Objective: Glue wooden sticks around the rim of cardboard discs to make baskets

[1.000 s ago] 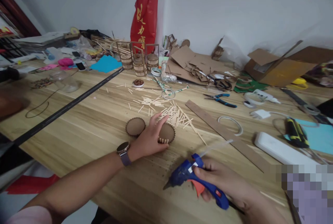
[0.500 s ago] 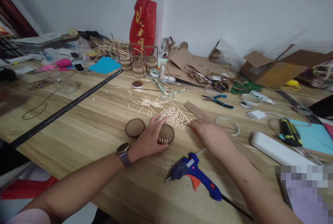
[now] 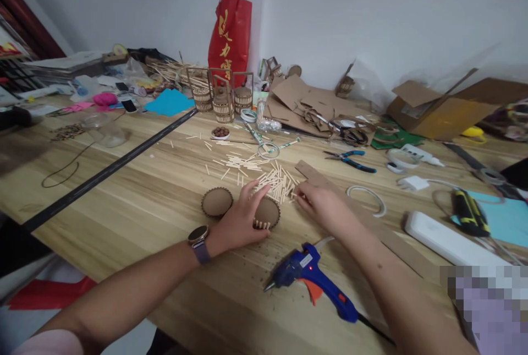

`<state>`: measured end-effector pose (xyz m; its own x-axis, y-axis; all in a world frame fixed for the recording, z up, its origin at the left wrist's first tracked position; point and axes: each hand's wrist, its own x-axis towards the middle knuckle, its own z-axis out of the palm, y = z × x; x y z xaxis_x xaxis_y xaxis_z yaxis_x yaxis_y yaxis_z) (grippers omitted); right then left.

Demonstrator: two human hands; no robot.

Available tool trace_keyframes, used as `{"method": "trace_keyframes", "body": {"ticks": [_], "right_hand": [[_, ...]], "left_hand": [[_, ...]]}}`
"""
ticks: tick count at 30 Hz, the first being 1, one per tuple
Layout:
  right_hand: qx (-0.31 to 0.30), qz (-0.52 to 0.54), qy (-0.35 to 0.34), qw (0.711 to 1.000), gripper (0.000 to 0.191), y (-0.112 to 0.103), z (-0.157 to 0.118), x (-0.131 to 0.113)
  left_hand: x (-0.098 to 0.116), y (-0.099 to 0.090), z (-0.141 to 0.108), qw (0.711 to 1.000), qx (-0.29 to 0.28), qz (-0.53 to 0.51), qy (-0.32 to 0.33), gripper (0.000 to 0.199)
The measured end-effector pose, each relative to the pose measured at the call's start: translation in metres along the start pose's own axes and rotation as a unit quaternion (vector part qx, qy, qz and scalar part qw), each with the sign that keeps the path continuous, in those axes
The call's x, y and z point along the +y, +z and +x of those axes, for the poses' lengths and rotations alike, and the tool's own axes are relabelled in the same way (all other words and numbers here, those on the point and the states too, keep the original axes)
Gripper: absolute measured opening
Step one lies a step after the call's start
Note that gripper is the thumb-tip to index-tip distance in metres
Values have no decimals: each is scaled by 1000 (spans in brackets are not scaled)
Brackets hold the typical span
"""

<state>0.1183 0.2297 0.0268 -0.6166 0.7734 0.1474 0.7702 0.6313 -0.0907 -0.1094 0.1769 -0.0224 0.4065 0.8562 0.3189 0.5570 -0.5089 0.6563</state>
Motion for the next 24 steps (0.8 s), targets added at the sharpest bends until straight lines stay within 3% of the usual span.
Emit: {"method": "trace_keyframes", "body": {"ticks": [3,7,18,24], "right_hand": [[1,189,70,980,16,-6,-12,-24],[-63,337,77,936,15,-2,-18,-46],[-89,318,71,941,17,10,-14,-56],[-90,259,42,961,15,9,-14,-59]], "left_hand": [[0,0,0,1000,-1,1,1,101],[-2,2,0,1000,1,3,1,104],[-2,2,1,1000,3,4,4,97],[-2,1,1,1000,5,1,10,95]]}}
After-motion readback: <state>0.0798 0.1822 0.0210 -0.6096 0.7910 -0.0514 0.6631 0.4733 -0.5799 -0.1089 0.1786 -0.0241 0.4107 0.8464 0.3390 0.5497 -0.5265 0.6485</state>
